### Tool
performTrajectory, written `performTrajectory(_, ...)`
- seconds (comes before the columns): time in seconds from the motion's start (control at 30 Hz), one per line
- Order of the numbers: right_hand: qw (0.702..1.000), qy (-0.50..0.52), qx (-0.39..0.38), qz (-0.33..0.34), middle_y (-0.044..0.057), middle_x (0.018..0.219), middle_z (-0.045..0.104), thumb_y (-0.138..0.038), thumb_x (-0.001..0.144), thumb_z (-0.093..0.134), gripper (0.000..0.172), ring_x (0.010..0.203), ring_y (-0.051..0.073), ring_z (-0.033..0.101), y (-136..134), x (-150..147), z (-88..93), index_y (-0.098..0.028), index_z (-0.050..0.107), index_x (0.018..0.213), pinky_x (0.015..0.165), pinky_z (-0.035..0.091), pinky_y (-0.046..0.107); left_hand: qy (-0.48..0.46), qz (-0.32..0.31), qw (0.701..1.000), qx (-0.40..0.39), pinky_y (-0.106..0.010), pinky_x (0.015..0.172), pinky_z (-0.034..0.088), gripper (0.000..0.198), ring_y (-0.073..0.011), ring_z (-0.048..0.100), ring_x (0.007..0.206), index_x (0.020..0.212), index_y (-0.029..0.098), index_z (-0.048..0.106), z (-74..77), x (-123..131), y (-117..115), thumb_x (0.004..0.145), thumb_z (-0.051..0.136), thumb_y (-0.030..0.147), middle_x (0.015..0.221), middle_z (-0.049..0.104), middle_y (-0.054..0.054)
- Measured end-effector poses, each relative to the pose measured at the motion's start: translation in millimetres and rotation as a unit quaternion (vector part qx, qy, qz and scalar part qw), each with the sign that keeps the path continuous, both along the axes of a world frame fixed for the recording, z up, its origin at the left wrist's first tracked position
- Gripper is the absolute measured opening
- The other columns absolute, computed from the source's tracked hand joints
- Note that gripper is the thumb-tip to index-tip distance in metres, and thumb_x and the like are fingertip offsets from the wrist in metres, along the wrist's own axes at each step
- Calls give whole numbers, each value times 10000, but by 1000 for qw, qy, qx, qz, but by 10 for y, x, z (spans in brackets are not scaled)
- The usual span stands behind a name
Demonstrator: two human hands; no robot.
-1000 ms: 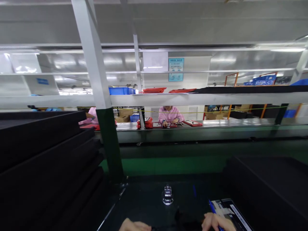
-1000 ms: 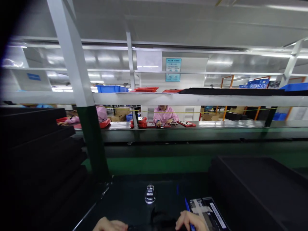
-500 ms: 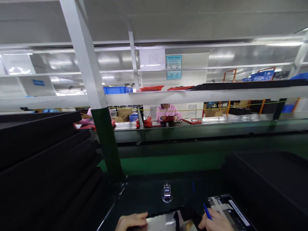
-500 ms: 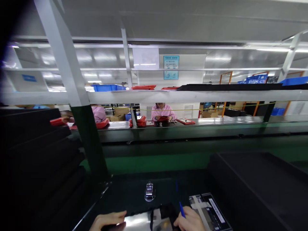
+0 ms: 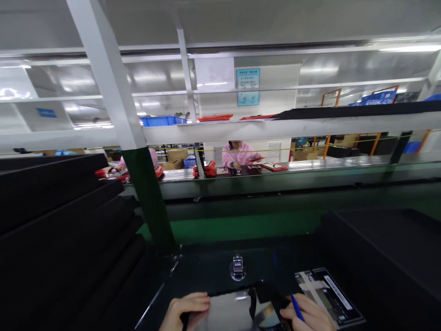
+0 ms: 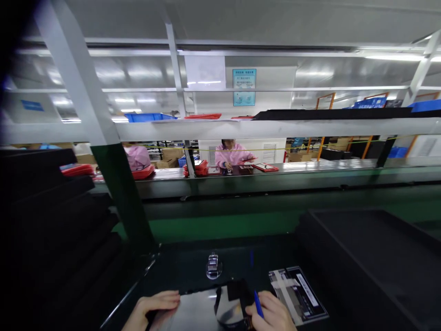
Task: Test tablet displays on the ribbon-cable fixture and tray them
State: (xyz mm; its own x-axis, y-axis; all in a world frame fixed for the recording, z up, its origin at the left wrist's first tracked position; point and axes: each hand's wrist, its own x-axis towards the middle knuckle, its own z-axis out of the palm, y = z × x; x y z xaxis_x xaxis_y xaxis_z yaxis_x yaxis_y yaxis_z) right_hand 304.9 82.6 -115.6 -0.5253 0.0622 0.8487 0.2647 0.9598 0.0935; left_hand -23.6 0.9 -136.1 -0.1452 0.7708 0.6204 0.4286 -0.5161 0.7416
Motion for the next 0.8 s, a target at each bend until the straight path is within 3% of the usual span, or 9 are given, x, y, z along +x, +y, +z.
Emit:
performTrajectory(0.13,1000,-2,-10,-12,59,677,702,-396,966,347,412,675,181,631,-59,-50,36,-227,653,748,742,516,306,-12,-10,1000,-20,-380,746,605,212,-270,724,841,753,264,757,99,-31,-46,786,649,444,805,773,-84)
performTrajectory(0.27,999,-25,-44,-2,61,667,678,-316,990,264,428,607,165,586,-177,-121,325,-217,594,736,663,488,292,65,-39,995,-68,-325,698,609,171,-266,726,809,875,287,756,255,-81,-51,722,734,362,874,766,-78)
performTrajectory(0.4,987,-116,-112,0,65,726,664,-224,986,244,360,634,159,563,-266,-129,561,-214,506,739,610,438,275,83,-21,996,-7,-318,695,601,188,-257,723,795,843,304,760,354,-51,-40,782,649,443,826,768,-71)
performTrajectory(0.5,987,-122,-105,-10,43,680,623,-143,959,222,354,603,154,530,-254,-129,517,-221,453,703,574,402,273,105,-15,994,21,-308,706,594,220,-243,716,840,846,324,756,333,-37,-36,827,582,459,848,768,-59)
performTrajectory(0.6,984,-133,-112,-43,26,635,586,-99,920,257,335,595,156,523,-225,-121,420,-221,455,678,578,399,275,145,-28,989,13,-297,754,576,187,-228,701,903,928,328,738,288,-61,-36,851,569,355,941,758,-48)
performTrajectory(0.73,967,-152,-178,-103,9,588,560,-89,890,348,313,583,143,535,-250,-100,459,-214,505,650,581,417,255,221,-25,975,-14,-286,847,532,410,-193,656,1020,1009,326,707,256,-82,-49,817,439,82,1069,727,-24)
performTrajectory(0.8,955,-102,-253,-118,2,546,542,-213,909,419,324,536,132,527,-290,-114,496,-212,505,596,545,422,246,263,-14,965,-20,-293,874,517,515,-186,623,1077,1028,325,700,239,-86,-60,769,375,20,1112,710,-18)
